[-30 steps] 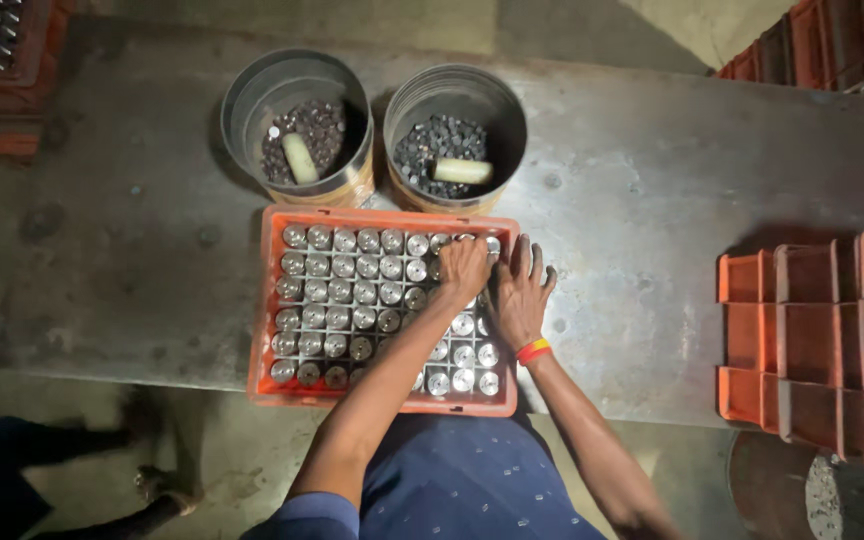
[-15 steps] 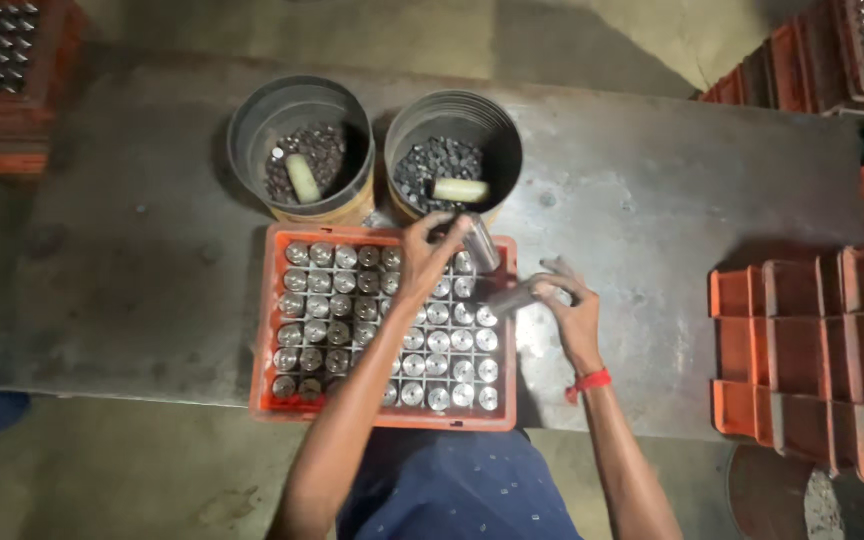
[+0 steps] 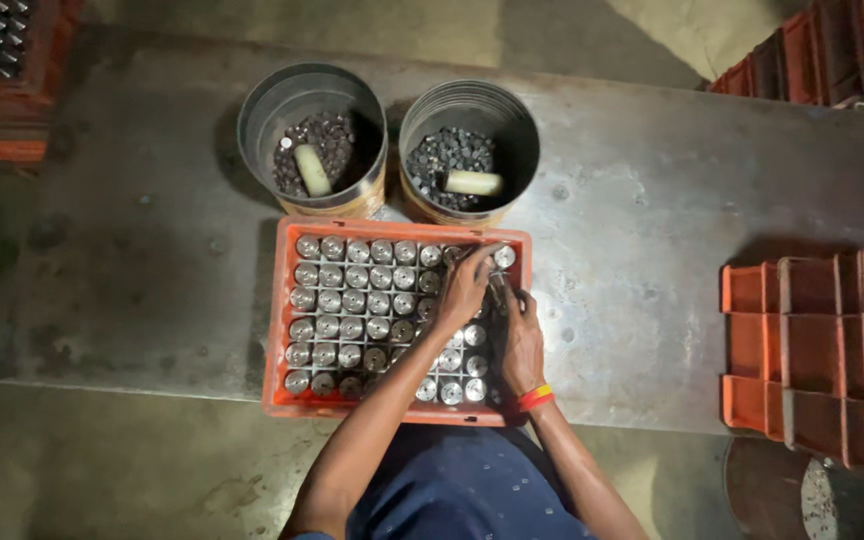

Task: The person repeatedly picks small cylindrical metal parts from two metal cans and places them into an orange plastic crate with a grid of compartments. The person fills the crate by placing the parts one by one into the compartments.

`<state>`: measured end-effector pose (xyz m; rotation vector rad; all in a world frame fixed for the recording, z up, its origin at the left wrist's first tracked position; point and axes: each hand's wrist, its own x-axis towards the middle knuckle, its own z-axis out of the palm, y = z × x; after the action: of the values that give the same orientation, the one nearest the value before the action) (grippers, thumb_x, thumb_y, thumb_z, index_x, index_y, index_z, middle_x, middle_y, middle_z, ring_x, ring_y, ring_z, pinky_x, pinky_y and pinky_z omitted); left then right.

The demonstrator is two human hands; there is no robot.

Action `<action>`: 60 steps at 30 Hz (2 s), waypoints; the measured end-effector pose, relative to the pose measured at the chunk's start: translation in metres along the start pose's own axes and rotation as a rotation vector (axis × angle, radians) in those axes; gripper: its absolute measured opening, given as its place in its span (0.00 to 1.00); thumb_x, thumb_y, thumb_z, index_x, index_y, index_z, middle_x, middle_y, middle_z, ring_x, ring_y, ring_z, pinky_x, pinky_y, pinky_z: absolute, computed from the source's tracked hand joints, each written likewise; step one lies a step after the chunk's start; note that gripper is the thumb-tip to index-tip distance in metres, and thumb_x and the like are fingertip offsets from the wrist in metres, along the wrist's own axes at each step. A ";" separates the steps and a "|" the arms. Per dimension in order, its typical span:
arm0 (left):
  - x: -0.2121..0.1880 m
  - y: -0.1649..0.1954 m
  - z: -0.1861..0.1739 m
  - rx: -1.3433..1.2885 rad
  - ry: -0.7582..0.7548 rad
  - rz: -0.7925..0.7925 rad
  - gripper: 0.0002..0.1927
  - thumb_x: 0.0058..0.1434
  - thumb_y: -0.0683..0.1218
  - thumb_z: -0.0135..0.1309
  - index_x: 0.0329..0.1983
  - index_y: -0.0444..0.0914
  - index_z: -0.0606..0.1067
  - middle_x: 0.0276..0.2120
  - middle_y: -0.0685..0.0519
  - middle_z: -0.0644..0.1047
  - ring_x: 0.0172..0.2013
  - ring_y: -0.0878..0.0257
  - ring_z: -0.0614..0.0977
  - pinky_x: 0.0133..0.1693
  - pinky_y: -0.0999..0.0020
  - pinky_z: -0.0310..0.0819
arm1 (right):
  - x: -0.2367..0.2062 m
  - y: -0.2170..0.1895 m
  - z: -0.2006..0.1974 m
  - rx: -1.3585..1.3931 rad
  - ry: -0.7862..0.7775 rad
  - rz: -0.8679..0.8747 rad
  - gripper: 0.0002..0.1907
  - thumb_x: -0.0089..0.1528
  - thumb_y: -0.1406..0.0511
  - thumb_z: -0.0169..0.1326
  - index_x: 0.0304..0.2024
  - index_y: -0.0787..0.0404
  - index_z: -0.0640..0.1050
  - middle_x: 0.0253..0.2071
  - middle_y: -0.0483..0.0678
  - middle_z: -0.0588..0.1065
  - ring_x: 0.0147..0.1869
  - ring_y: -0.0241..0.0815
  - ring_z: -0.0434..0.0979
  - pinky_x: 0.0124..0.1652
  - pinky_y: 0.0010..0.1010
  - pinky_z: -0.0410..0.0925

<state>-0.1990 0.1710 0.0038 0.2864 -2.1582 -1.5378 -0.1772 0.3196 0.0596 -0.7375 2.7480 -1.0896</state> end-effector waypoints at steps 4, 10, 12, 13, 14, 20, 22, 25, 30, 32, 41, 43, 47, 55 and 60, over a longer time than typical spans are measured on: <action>-0.026 0.006 -0.034 -0.220 0.048 -0.315 0.15 0.72 0.44 0.44 0.57 0.43 0.76 0.54 0.52 0.81 0.49 0.59 0.86 0.52 0.63 0.78 | -0.002 0.002 -0.004 -0.008 0.073 -0.056 0.40 0.55 0.81 0.45 0.71 0.58 0.68 0.64 0.64 0.69 0.66 0.65 0.71 0.61 0.48 0.67; -0.080 0.023 -0.116 0.029 0.356 -0.278 0.12 0.71 0.45 0.51 0.54 0.39 0.79 0.52 0.49 0.82 0.52 0.58 0.83 0.55 0.62 0.76 | 0.021 0.020 -0.016 -0.217 0.081 -0.171 0.34 0.49 0.75 0.56 0.61 0.58 0.74 0.60 0.55 0.73 0.61 0.59 0.71 0.59 0.47 0.65; -0.103 0.030 -0.142 0.061 0.443 -0.400 0.11 0.70 0.43 0.50 0.52 0.36 0.79 0.46 0.50 0.83 0.46 0.59 0.85 0.51 0.63 0.76 | 0.030 0.024 -0.015 -0.213 -0.010 -0.299 0.30 0.54 0.67 0.62 0.60 0.60 0.74 0.60 0.55 0.72 0.60 0.60 0.71 0.57 0.47 0.64; -0.110 0.032 -0.153 0.091 0.470 -0.378 0.11 0.70 0.42 0.50 0.52 0.35 0.79 0.45 0.50 0.83 0.46 0.58 0.84 0.51 0.63 0.75 | 0.033 0.027 -0.013 -0.210 -0.055 -0.364 0.29 0.56 0.64 0.65 0.59 0.61 0.74 0.60 0.56 0.72 0.60 0.60 0.70 0.57 0.48 0.64; -0.118 0.033 -0.162 0.121 0.497 -0.355 0.10 0.70 0.41 0.50 0.51 0.34 0.78 0.45 0.49 0.83 0.47 0.58 0.84 0.52 0.62 0.75 | 0.038 0.030 -0.011 -0.329 -0.140 -0.365 0.28 0.54 0.65 0.64 0.58 0.60 0.75 0.60 0.54 0.72 0.60 0.59 0.70 0.57 0.49 0.63; -0.157 0.044 -0.197 0.199 0.625 -0.389 0.09 0.70 0.40 0.52 0.50 0.33 0.78 0.44 0.47 0.82 0.46 0.56 0.83 0.51 0.61 0.75 | 0.046 0.045 -0.013 -0.312 0.043 -0.304 0.27 0.59 0.68 0.56 0.63 0.57 0.74 0.65 0.52 0.72 0.70 0.54 0.68 0.66 0.50 0.60; -0.166 0.050 -0.205 0.262 0.659 -0.367 0.10 0.70 0.40 0.51 0.50 0.33 0.78 0.46 0.46 0.81 0.47 0.55 0.82 0.50 0.60 0.74 | 0.044 0.038 -0.012 -0.287 0.184 -0.200 0.20 0.69 0.65 0.56 0.64 0.57 0.74 0.66 0.51 0.72 0.72 0.52 0.68 0.67 0.52 0.56; -0.173 0.056 -0.211 0.285 0.707 -0.406 0.11 0.69 0.40 0.51 0.52 0.34 0.78 0.48 0.45 0.80 0.47 0.52 0.81 0.48 0.59 0.75 | 0.035 0.013 0.011 -0.231 0.211 -0.304 0.28 0.66 0.63 0.56 0.68 0.59 0.70 0.71 0.56 0.67 0.77 0.57 0.61 0.70 0.53 0.50; -0.181 0.054 -0.223 0.463 0.725 -0.299 0.14 0.69 0.42 0.51 0.57 0.33 0.74 0.54 0.41 0.77 0.55 0.43 0.77 0.56 0.51 0.70 | 0.034 -0.033 0.081 -0.376 -0.180 -0.343 0.34 0.67 0.44 0.45 0.73 0.46 0.66 0.76 0.60 0.55 0.80 0.66 0.45 0.71 0.62 0.37; -0.191 0.048 -0.230 0.417 0.743 -0.356 0.15 0.71 0.43 0.50 0.58 0.33 0.74 0.55 0.40 0.76 0.56 0.42 0.77 0.57 0.50 0.69 | 0.038 -0.044 0.091 -0.363 -0.383 -0.388 0.36 0.65 0.42 0.41 0.73 0.45 0.64 0.78 0.57 0.53 0.78 0.65 0.43 0.67 0.64 0.36; -0.208 -0.030 -0.226 0.600 0.537 -0.657 0.28 0.70 0.55 0.49 0.65 0.30 0.67 0.60 0.29 0.69 0.61 0.32 0.69 0.58 0.44 0.61 | 0.138 -0.127 0.082 0.196 0.011 -0.491 0.26 0.73 0.58 0.50 0.70 0.63 0.65 0.70 0.60 0.67 0.74 0.62 0.67 0.70 0.47 0.61; -0.210 -0.045 -0.217 0.615 0.407 -0.730 0.30 0.70 0.56 0.48 0.67 0.30 0.64 0.62 0.28 0.67 0.61 0.30 0.67 0.59 0.44 0.61 | 0.186 -0.145 0.106 0.205 -0.165 -0.381 0.24 0.71 0.58 0.53 0.65 0.63 0.69 0.63 0.61 0.73 0.67 0.60 0.74 0.64 0.43 0.66; -0.218 -0.061 -0.209 0.409 0.392 -0.614 0.29 0.68 0.53 0.46 0.66 0.32 0.65 0.62 0.30 0.68 0.60 0.32 0.70 0.58 0.47 0.66 | 0.261 -0.163 0.184 0.171 -0.538 -0.285 0.22 0.66 0.58 0.55 0.60 0.62 0.76 0.52 0.59 0.80 0.56 0.51 0.84 0.54 0.38 0.73; -0.211 -0.079 -0.198 0.458 0.231 -0.393 0.26 0.67 0.51 0.47 0.65 0.34 0.67 0.61 0.31 0.69 0.59 0.32 0.71 0.56 0.47 0.69 | 0.290 -0.152 0.268 -0.077 -0.576 -0.191 0.23 0.63 0.65 0.51 0.61 0.61 0.76 0.52 0.60 0.80 0.56 0.54 0.81 0.54 0.41 0.73; -0.205 -0.076 -0.205 0.426 0.211 -0.398 0.26 0.68 0.51 0.46 0.65 0.34 0.67 0.61 0.32 0.69 0.59 0.33 0.71 0.56 0.47 0.69 | 0.310 -0.150 0.257 -0.066 -0.359 -0.231 0.39 0.54 0.59 0.58 0.68 0.56 0.67 0.67 0.66 0.65 0.68 0.64 0.67 0.62 0.46 0.65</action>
<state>0.0711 0.0610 -0.0653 1.0239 -2.3293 -1.1460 -0.3225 -0.0794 -0.0030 -1.1568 2.4474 -0.8057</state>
